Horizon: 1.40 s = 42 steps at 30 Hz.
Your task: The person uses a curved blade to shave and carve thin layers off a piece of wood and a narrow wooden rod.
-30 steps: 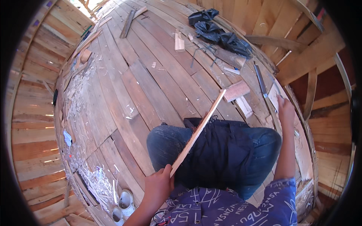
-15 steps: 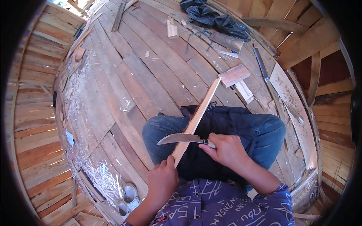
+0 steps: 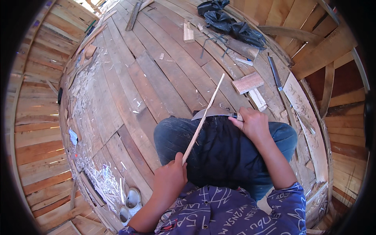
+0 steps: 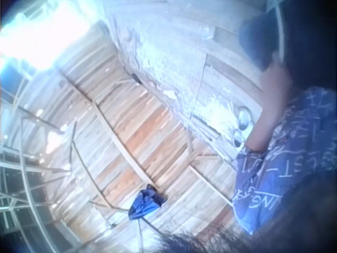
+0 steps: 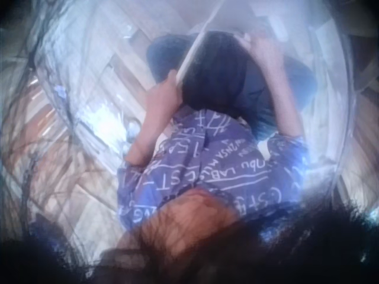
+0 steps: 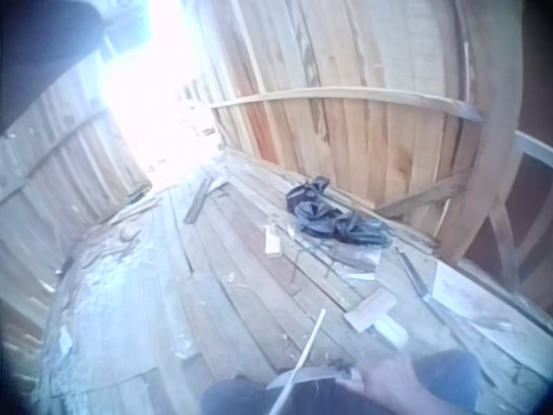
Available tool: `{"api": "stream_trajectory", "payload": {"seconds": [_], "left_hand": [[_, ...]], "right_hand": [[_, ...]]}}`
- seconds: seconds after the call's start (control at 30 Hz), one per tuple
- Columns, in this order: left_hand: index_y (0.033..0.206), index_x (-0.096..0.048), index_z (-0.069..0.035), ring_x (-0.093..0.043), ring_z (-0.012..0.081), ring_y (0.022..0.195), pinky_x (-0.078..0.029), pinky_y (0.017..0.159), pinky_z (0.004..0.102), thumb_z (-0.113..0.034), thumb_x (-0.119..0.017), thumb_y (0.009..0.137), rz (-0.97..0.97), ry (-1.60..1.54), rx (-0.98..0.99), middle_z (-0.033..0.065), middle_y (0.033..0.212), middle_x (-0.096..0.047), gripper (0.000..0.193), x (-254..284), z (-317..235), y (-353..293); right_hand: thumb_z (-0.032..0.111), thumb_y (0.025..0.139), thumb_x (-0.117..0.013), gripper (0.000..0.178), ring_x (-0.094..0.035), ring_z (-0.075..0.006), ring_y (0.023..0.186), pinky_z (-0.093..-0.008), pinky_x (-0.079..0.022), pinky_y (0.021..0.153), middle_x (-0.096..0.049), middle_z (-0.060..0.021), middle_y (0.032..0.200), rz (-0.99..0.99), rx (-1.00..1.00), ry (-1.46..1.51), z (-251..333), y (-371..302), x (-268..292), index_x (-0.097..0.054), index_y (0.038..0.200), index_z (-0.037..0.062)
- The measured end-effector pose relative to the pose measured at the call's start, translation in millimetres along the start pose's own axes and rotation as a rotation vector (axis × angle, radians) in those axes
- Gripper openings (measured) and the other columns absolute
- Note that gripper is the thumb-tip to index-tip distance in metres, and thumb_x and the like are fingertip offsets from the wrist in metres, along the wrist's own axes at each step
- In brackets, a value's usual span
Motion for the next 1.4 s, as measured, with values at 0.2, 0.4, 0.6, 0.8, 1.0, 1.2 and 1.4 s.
{"api": "stream_trajectory", "payload": {"seconds": [0.2, 0.4, 0.6, 0.8, 1.0, 1.2, 1.4], "left_hand": [[0.099, -0.05, -0.004, -0.064, 0.0366, 0.057, -0.048, 0.052, 0.0462, -0.017, -0.065, 0.088, 0.005, 0.001, -0.007, 0.0153, 0.064, -0.062, 0.022, 2, -2, -2], [0.101, -0.051, -0.003, -0.064, 0.0382, 0.058, -0.048, 0.053, 0.0472, -0.016, -0.065, 0.088, 0.009, -0.038, 0.002, 0.0177, 0.064, -0.062, 0.024, -3, -2, -3], [0.102, -0.051, -0.001, -0.064, 0.0405, 0.058, -0.049, 0.053, 0.0477, -0.017, -0.066, 0.088, 0.008, -0.02, 0.013, 0.0195, 0.061, -0.061, 0.026, 2, 0, -1], [0.101, -0.051, -0.001, -0.064, 0.0401, 0.06, -0.049, 0.054, 0.0484, -0.017, -0.068, 0.087, 0.032, -0.029, 0.019, 0.0195, 0.063, -0.062, 0.027, 0, 3, -1], [0.1, -0.052, -0.002, -0.065, 0.04, 0.06, -0.049, 0.055, 0.0487, -0.017, -0.068, 0.086, 0.04, -0.021, 0.035, 0.0183, 0.064, -0.063, 0.026, 0, 3, 0], [0.099, -0.051, -0.003, -0.065, 0.0396, 0.06, -0.048, 0.054, 0.0492, -0.017, -0.068, 0.087, 0.043, -0.026, 0.031, 0.0179, 0.064, -0.063, 0.025, -3, 0, 2], [0.099, -0.051, -0.004, -0.064, 0.0409, 0.06, -0.048, 0.054, 0.0493, -0.016, -0.068, 0.087, 0.025, -0.118, -0.001, 0.0185, 0.065, -0.062, 0.024, 2, 11, -6]], "right_hand": [[0.055, 0.083, -0.068, 0.046, -0.065, -0.0297, 0.057, -0.0398, -0.049, 0.048, -0.061, -0.0103, 0.063, 0.034, -0.001, 0.018, 8, -5, 14, -0.061, 0.077, 0.01], [0.044, 0.089, -0.067, 0.042, -0.064, -0.0337, 0.058, -0.0432, -0.051, 0.051, -0.062, -0.0134, 0.062, 0.118, -0.073, 0.184, 29, -21, 25, -0.055, 0.076, 0.0059], [0.04, 0.093, -0.064, 0.042, -0.062, -0.0406, 0.058, -0.0482, -0.05, 0.054, -0.06, -0.0188, 0.06, 0.213, -0.131, 0.383, 36, -23, 13, -0.055, 0.078, 0.0022], [0.041, 0.095, -0.061, 0.042, -0.063, -0.0449, 0.065, -0.0518, -0.049, 0.059, -0.061, -0.0229, 0.064, 0.429, -0.196, 0.741, 51, -36, 1, -0.058, 0.084, 0.0004], [0.045, 0.096, -0.058, 0.046, -0.065, -0.0415, 0.065, -0.0502, -0.05, 0.058, -0.064, -0.021, 0.068, 0.365, -0.073, 0.582, 78, -13, 17, -0.059, 0.084, 0.0003], [0.047, 0.095, -0.058, 0.045, -0.065, -0.0337, 0.059, -0.0438, -0.052, 0.053, -0.062, -0.0135, 0.063, 0.333, 0.175, 0.386, 98, -20, 9, -0.058, 0.08, 0.005], [0.034, 0.097, -0.054, 0.034, -0.065, -0.036, 0.069, -0.0455, -0.052, 0.064, -0.065, -0.0182, 0.072, 0.04, -0.325, -0.122, -133, 43, 40, -0.066, 0.092, 0.0033]]}}
Point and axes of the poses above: each hand's wrist, its own y-axis towards the middle knuckle, its own x-axis out of the back of the hand, z = x × y, the point moved 10 cm from there along y, towards the middle knuckle
